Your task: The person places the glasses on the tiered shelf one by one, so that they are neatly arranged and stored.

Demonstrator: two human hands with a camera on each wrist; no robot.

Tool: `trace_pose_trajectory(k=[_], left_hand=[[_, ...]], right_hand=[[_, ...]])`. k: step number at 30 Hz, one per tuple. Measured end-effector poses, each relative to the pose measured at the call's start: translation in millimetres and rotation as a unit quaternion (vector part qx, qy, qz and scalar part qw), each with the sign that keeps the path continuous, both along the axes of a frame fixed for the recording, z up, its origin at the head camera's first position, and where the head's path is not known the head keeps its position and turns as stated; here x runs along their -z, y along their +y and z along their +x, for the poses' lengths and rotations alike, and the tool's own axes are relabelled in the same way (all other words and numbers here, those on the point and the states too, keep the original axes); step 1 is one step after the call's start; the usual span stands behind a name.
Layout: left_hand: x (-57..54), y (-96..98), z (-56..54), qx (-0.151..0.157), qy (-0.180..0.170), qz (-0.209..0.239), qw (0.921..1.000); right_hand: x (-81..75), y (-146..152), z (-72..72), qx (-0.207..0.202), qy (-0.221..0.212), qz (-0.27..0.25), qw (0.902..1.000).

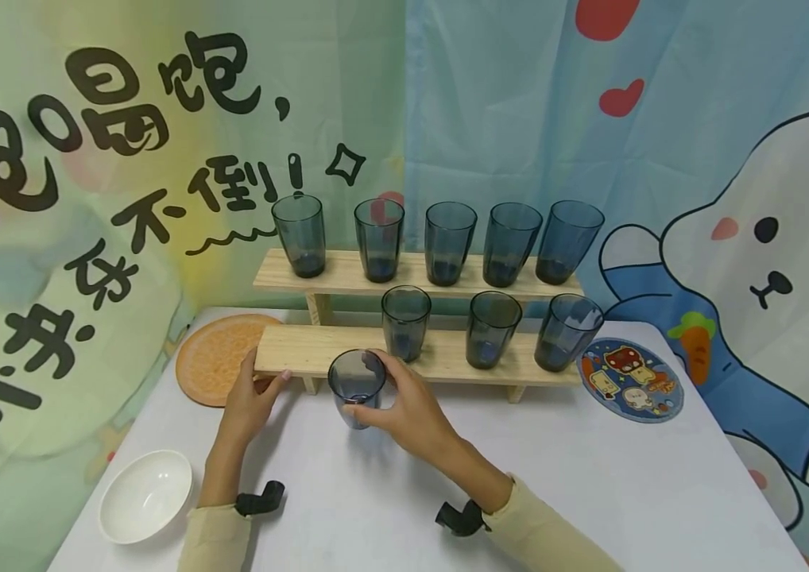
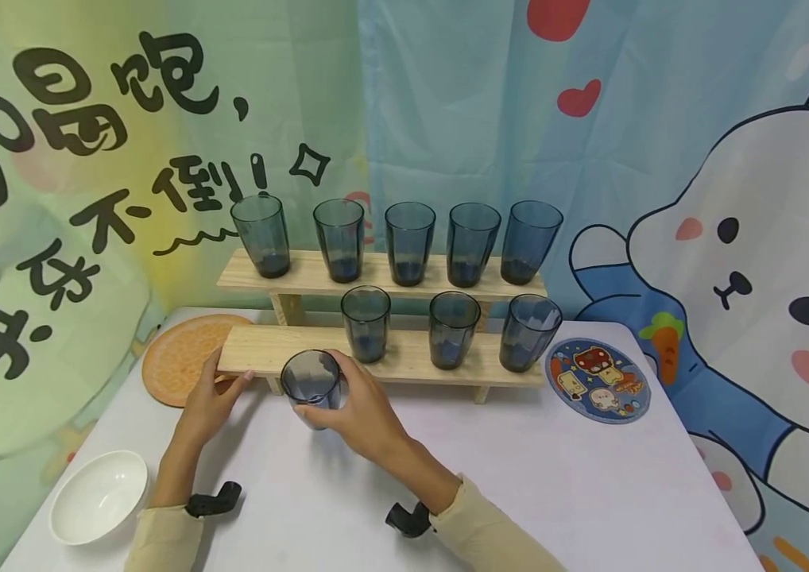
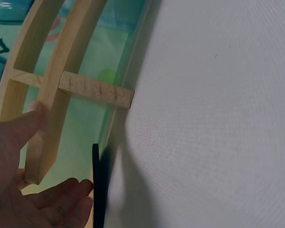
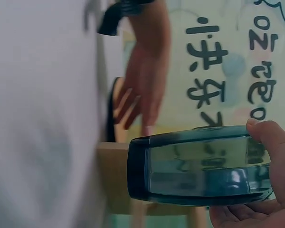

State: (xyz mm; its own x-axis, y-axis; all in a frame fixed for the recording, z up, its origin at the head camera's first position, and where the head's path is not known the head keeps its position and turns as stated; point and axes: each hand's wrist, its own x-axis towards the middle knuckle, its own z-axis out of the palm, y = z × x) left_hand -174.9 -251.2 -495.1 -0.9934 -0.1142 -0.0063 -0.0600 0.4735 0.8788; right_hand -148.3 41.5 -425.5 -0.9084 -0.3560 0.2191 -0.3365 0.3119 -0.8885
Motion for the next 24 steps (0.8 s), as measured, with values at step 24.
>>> trace_pose_trajectory(k=[24], left_hand=[[-1.8,0.8,0.6,-0.003,0.001,-0.004,1.0000]], right_hand=[[-45.7,-66,-66.4,0.031,0.061,0.018,0.9975]])
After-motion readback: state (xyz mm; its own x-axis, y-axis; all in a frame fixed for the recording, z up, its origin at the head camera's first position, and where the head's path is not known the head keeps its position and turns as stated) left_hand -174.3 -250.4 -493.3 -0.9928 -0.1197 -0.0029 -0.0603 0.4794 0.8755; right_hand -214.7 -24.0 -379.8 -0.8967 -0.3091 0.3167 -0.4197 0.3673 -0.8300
